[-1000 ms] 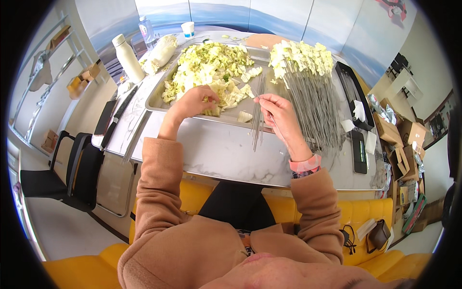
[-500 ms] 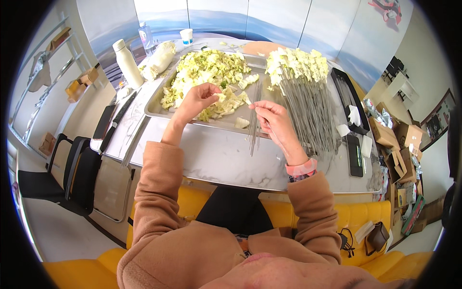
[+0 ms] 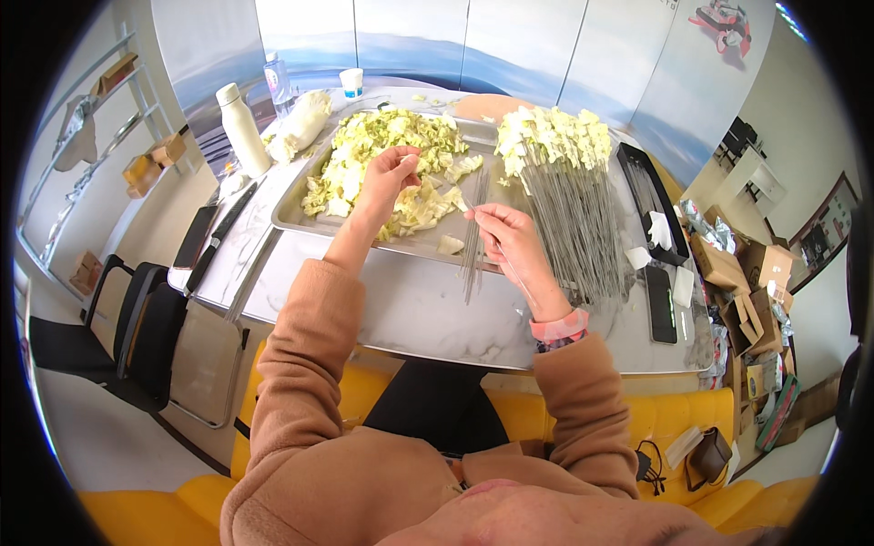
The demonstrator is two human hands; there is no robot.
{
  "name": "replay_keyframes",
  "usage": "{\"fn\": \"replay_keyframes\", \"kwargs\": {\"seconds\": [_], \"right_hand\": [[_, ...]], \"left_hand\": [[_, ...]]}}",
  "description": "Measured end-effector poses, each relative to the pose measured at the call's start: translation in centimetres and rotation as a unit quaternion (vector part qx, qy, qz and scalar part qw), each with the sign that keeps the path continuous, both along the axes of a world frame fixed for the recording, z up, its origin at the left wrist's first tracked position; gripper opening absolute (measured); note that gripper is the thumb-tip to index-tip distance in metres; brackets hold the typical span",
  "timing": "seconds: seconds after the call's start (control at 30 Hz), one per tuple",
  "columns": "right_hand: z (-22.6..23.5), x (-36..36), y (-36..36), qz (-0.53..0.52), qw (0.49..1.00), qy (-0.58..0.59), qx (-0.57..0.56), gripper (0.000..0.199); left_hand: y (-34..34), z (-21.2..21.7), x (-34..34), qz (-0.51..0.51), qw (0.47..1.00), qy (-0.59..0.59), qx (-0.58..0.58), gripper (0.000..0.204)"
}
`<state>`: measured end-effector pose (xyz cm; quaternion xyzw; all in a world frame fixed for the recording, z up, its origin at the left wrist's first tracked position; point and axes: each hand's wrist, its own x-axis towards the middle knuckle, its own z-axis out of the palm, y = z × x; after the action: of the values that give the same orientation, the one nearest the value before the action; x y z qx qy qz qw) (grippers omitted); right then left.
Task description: The person repeatedly picks up small pieces of chopped cabbage from a metal tray and threads them onto thin metal skewers held in the right hand. The person then places the loaded skewers upright into a bundle on the tray. The process continues throughout the clip.
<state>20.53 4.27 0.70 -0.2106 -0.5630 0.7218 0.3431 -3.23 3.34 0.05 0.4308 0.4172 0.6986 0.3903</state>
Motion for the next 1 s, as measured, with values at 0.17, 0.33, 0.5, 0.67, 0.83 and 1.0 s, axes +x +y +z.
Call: {"fn": "replay_keyframes", "kwargs": {"seconds": [0.17, 0.33, 0.5, 0.67, 0.83, 1.0], "right_hand": [[-0.1, 0.0, 0.1, 0.005, 1.0, -0.01, 0.009, 0.016], [-0.1, 0.0, -0.1, 0.006, 0.999, -0.025, 0.021, 0.017], [0.0, -0.2, -0.3, 0.011, 0.999, -0.035, 0.038, 0.017], [0.2, -0.1, -0.4, 0.03, 0.998, -0.043, 0.047, 0.016], [0.3, -0.1, -0.5, 0.027, 0.997, -0.045, 0.048, 0.016], [0.3, -0.1, -0.5, 0.025, 0.998, -0.047, 0.044, 0.015]], "left_hand": [[2.0, -1.0, -1.7, -0.044, 0.995, -0.085, 0.015, 0.009], [1.6, -1.1, -1.8, -0.066, 0.983, -0.169, 0.028, 0.007], [1.4, -0.9, -1.6, -0.036, 0.977, -0.21, 0.028, 0.006], [1.6, -1.5, -2.5, -0.031, 0.977, -0.205, 0.043, 0.007], [1.4, -1.3, -2.3, -0.038, 0.978, -0.198, 0.044, 0.007], [1.4, -1.3, -2.4, -0.049, 0.98, -0.187, 0.054, 0.006]]}}
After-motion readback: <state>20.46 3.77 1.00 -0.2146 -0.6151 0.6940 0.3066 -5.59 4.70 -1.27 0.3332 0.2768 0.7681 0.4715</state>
